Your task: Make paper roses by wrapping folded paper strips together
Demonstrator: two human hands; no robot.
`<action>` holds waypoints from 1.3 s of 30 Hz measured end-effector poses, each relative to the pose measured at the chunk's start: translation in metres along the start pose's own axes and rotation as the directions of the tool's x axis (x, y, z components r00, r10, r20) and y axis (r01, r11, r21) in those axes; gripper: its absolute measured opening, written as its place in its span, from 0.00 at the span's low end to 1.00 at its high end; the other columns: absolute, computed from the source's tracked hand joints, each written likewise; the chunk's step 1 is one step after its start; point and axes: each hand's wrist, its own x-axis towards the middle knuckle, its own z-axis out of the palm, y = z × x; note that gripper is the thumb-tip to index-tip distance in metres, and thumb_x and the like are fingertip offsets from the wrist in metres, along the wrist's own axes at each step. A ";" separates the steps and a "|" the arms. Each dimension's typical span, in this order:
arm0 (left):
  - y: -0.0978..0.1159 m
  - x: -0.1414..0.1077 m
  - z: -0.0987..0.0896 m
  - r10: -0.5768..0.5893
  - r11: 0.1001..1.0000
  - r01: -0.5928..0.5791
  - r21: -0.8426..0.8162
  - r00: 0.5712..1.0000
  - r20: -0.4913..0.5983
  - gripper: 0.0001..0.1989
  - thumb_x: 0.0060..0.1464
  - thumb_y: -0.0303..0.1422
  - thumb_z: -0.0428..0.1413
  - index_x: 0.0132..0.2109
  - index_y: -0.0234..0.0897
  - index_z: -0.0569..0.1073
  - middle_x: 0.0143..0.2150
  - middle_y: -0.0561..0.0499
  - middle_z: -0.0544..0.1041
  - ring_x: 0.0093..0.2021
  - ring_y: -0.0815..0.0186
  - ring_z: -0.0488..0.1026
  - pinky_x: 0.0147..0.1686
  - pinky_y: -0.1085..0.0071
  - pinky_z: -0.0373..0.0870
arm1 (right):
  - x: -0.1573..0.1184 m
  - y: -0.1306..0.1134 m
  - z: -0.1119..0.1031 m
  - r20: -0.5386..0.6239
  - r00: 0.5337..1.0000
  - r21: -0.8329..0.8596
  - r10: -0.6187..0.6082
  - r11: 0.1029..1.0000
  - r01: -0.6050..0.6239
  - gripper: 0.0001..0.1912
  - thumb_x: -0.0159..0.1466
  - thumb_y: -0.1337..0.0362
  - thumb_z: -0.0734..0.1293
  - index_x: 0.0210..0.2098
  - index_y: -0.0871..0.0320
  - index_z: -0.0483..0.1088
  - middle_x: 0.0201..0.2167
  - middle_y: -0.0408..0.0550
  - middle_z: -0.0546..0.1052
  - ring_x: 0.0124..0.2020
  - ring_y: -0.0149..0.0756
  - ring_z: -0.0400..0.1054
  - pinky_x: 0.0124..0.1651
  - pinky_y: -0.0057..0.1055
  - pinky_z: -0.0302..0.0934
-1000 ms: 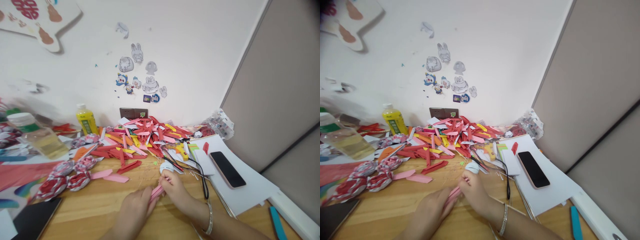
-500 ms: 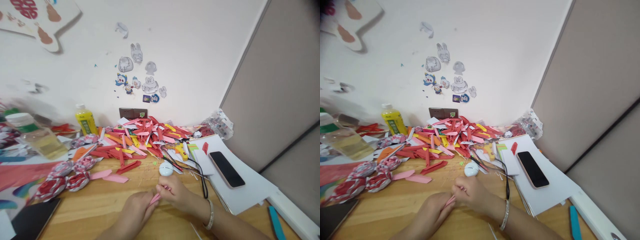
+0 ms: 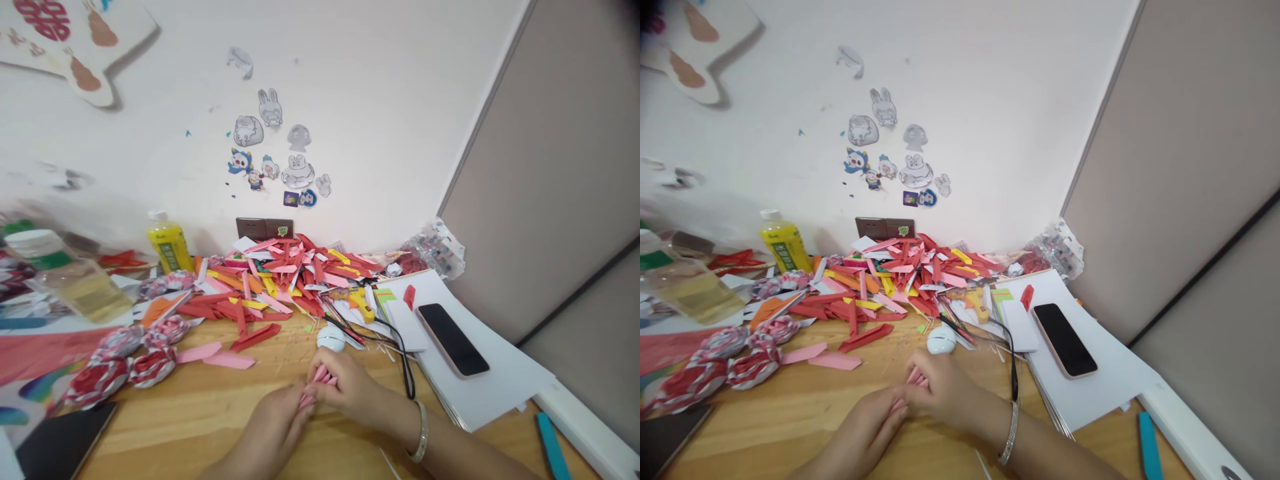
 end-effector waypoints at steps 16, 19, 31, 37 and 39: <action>0.000 0.002 -0.007 -0.119 0.993 0.119 -0.007 0.992 -0.049 0.16 0.59 0.35 0.41 0.48 0.40 0.69 0.37 0.48 0.80 0.36 0.62 0.77 0.37 0.72 0.72 | 0.007 0.013 0.002 -0.066 0.996 0.497 0.059 0.867 -0.018 0.22 0.58 0.45 0.63 0.34 0.60 0.67 0.23 0.41 0.69 0.24 0.29 0.65 0.29 0.27 0.59; -0.001 0.002 -0.006 -0.132 0.991 0.132 0.001 0.991 -0.038 0.18 0.59 0.36 0.40 0.50 0.39 0.69 0.35 0.47 0.80 0.37 0.61 0.77 0.38 0.70 0.72 | 0.008 0.008 0.000 -0.069 0.994 0.480 0.090 0.876 -0.045 0.22 0.58 0.45 0.64 0.28 0.60 0.66 0.20 0.40 0.68 0.22 0.28 0.65 0.28 0.26 0.60; -0.005 0.002 -0.004 -0.129 0.991 0.127 -0.032 0.987 -0.092 0.15 0.59 0.39 0.43 0.42 0.40 0.73 0.32 0.48 0.80 0.36 0.61 0.77 0.35 0.72 0.73 | 0.009 0.013 0.001 -0.040 0.994 0.554 0.103 0.830 -0.064 0.17 0.55 0.54 0.70 0.36 0.60 0.66 0.27 0.42 0.72 0.27 0.30 0.69 0.31 0.27 0.63; -0.007 0.000 -0.002 -0.152 0.988 0.151 -0.041 0.988 -0.024 0.14 0.59 0.38 0.42 0.39 0.39 0.70 0.35 0.47 0.79 0.37 0.61 0.76 0.38 0.70 0.72 | 0.009 0.009 -0.002 0.007 0.994 0.524 0.111 0.846 -0.098 0.16 0.55 0.56 0.70 0.33 0.59 0.64 0.26 0.41 0.71 0.27 0.30 0.68 0.32 0.28 0.62; -0.005 0.000 -0.002 -0.166 0.985 0.166 -0.048 0.986 0.002 0.14 0.59 0.38 0.42 0.39 0.39 0.70 0.36 0.46 0.79 0.37 0.60 0.76 0.38 0.69 0.71 | 0.009 0.006 -0.004 -0.016 0.994 0.468 0.106 0.879 -0.087 0.14 0.56 0.56 0.69 0.31 0.60 0.64 0.26 0.41 0.70 0.28 0.30 0.67 0.32 0.28 0.61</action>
